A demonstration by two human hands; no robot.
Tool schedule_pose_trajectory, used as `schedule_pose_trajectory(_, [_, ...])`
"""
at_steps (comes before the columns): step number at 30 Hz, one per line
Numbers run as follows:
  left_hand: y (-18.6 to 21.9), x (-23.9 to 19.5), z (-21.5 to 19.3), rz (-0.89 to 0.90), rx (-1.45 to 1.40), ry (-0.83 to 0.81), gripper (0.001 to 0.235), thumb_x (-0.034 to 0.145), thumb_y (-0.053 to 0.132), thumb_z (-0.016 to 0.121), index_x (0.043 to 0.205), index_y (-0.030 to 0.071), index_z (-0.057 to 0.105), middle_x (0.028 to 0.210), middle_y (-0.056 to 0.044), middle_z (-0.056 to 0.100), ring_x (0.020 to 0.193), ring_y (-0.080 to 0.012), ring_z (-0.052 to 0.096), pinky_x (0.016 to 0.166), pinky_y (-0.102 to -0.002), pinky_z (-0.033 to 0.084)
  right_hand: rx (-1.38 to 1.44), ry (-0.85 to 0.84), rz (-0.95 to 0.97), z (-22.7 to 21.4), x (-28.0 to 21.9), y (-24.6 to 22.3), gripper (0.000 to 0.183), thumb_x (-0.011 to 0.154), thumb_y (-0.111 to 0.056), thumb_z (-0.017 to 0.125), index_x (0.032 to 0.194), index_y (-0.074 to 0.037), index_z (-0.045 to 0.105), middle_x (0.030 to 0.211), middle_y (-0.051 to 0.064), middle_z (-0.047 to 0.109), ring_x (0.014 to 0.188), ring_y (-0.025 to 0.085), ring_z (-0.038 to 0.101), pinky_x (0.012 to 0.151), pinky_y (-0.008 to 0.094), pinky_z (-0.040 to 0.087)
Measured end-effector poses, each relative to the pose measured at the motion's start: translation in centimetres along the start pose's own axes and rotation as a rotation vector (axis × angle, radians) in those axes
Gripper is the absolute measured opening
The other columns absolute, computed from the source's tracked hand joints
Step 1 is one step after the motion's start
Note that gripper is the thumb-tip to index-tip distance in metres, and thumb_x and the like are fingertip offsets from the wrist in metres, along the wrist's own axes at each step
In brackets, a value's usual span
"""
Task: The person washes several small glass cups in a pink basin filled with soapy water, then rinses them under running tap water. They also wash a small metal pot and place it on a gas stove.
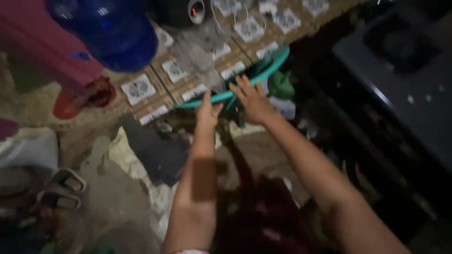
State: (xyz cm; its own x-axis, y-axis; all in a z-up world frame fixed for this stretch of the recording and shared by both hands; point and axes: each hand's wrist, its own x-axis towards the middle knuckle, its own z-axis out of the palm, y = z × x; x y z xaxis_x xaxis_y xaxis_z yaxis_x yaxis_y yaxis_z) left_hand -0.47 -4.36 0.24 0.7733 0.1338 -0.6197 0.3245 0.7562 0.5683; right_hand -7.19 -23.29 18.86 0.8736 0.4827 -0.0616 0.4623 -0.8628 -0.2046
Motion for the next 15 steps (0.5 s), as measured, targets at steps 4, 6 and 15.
schedule_pose_trajectory(4, [1.5,-1.1,0.5,-0.026,0.092,0.093,0.058,0.086,0.039,0.083,0.121,-0.002,0.062,0.095,-0.016,0.068,0.072,-0.0285,0.067,0.058,-0.039,0.065,0.073,-0.116,-0.027,-0.3,0.3,0.7,0.112,0.074,-0.016,0.084,0.163,-0.018,0.016,0.171,0.015,0.007,0.158,0.036,0.002,0.124,0.059,0.012])
schedule_pose_trajectory(6, [2.3,-2.6,1.3,-0.016,0.165,0.098,0.06,0.087,0.046,0.079,0.119,-0.001,0.061,0.095,-0.017,0.068,0.07,-0.0286,0.068,0.057,-0.038,0.064,0.082,-0.142,-0.029,-1.1,0.5,0.9,0.113,0.074,-0.016,0.084,0.164,-0.018,0.015,0.171,0.015,0.005,0.158,0.035,0.001,0.125,0.059,0.011])
schedule_pose_trajectory(15, [4.3,-14.5,3.3,0.914,1.415,0.051,0.036,0.092,0.038,0.072,0.092,0.002,0.072,0.094,-0.021,0.073,0.091,-0.04,0.068,0.082,-0.049,0.054,0.124,-0.113,-0.09,-0.7,0.5,1.1,0.11,0.076,-0.016,0.083,0.163,-0.018,0.015,0.171,0.016,0.005,0.157,0.038,-0.001,0.122,0.061,0.006])
